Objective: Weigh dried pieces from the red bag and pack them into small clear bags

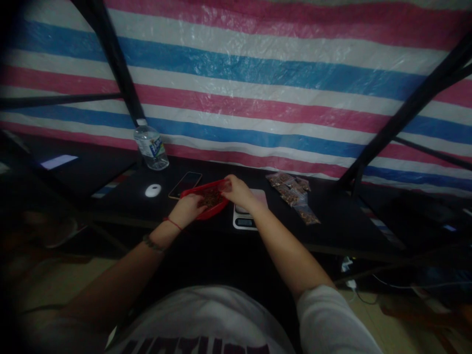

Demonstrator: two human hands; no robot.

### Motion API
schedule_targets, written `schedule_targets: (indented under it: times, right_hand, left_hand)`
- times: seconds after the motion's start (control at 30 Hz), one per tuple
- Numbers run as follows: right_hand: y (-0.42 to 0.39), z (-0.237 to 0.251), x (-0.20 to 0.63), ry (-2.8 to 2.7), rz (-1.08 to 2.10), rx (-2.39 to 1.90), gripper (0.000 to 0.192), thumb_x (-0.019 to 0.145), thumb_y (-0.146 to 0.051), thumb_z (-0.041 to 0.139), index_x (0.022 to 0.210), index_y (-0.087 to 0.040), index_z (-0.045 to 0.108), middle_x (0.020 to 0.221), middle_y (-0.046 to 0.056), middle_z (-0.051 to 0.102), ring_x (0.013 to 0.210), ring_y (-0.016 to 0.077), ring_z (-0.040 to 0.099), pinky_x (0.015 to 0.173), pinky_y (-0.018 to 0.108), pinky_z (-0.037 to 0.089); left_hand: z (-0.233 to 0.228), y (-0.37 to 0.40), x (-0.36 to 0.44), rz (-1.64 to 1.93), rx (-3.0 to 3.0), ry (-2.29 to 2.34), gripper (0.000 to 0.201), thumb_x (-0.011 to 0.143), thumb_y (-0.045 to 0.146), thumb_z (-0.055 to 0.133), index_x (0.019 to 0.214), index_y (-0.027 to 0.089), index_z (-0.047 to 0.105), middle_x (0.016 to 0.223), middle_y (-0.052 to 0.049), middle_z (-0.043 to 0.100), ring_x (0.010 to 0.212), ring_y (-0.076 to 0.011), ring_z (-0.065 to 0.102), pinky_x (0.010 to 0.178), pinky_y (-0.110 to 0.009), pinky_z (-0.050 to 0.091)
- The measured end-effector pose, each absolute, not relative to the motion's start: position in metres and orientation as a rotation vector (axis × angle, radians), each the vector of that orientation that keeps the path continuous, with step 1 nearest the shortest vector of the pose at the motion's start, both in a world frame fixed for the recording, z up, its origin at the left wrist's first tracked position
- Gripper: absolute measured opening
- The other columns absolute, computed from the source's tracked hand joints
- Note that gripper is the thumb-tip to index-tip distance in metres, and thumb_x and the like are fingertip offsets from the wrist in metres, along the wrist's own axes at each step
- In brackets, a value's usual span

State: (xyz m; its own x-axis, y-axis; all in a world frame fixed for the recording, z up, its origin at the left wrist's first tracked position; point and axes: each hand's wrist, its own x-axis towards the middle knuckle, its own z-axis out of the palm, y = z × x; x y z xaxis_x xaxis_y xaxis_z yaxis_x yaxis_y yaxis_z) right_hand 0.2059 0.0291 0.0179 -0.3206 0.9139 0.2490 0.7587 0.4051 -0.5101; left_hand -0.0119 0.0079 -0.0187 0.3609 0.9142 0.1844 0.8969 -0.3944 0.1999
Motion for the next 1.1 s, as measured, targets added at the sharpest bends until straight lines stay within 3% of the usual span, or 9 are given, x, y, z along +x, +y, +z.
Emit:
schedule_targets:
  times: [0.1,0.17,0.3,0.5,0.67,0.9,1.1]
  right_hand:
    - [0.049,0.021,0.179,-2.381,0.543,-1.25,0.035,0.073,-0.015,0.066,0.108,-0.015,0.062,0.102,0.005,0.068,0.09,0.0164,0.064,0.08,0.027,0.048]
    - [0.06,0.021,0.17,-2.537,0.468,-1.209,0.031,0.075,-0.012,0.063,0.105,-0.016,0.064,0.102,0.006,0.068,0.092,0.0172,0.063,0.081,0.027,0.047]
    - [0.071,0.015,0.166,-2.747,0.104,-1.295,0.03,0.084,-0.01,0.051,0.11,-0.016,0.065,0.109,0.011,0.065,0.099,0.0201,0.061,0.085,0.029,0.045]
    - [0.071,-0.001,0.157,-2.876,-0.132,-1.259,0.033,0.09,-0.015,0.043,0.116,-0.017,0.063,0.112,0.013,0.061,0.101,0.0237,0.058,0.086,0.034,0.044]
    - [0.078,-0.008,0.153,-2.935,0.074,-1.066,0.033,0.087,-0.012,0.046,0.115,-0.018,0.063,0.112,0.01,0.061,0.101,0.0202,0.057,0.087,0.03,0.043]
    - [0.083,-0.008,0.157,-2.772,0.319,-1.082,0.038,0.074,-0.007,0.057,0.11,-0.015,0.065,0.106,0.01,0.061,0.1,0.0196,0.058,0.087,0.028,0.044]
    - [0.086,-0.004,0.161,-2.566,0.736,-1.029,0.044,0.068,-0.006,0.066,0.111,-0.016,0.063,0.106,0.006,0.067,0.097,0.0184,0.062,0.087,0.029,0.046]
  left_hand:
    - [-0.019,0.006,-0.009,0.391,2.495,1.715,0.028,0.083,0.034,0.058,0.101,0.014,0.067,0.103,-0.013,0.069,0.098,-0.0243,0.063,0.088,-0.032,0.047]
    - [-0.02,0.005,-0.009,0.39,2.466,1.745,0.035,0.082,0.04,0.059,0.104,0.013,0.065,0.103,-0.014,0.068,0.098,-0.0255,0.063,0.087,-0.032,0.048]
    - [-0.023,0.005,-0.009,0.383,2.487,1.737,0.045,0.079,0.049,0.059,0.1,0.01,0.066,0.1,-0.017,0.068,0.096,-0.0278,0.064,0.087,-0.034,0.048]
    - [-0.028,0.007,-0.004,0.441,2.449,1.728,0.037,0.08,0.039,0.06,0.105,0.012,0.063,0.102,-0.015,0.066,0.096,-0.0259,0.064,0.086,-0.032,0.048]
    - [-0.031,0.011,-0.006,0.449,2.437,1.751,0.031,0.082,0.026,0.055,0.109,0.012,0.061,0.104,-0.014,0.066,0.1,-0.0244,0.062,0.087,-0.031,0.048]
    - [-0.023,0.022,-0.012,0.552,2.38,1.734,0.025,0.082,0.028,0.057,0.101,0.016,0.066,0.099,-0.01,0.069,0.096,-0.0241,0.063,0.088,-0.033,0.048]
    - [-0.016,0.025,-0.015,0.818,2.286,1.694,0.036,0.08,0.031,0.064,0.114,0.018,0.061,0.112,-0.008,0.067,0.104,-0.0213,0.06,0.094,-0.031,0.046]
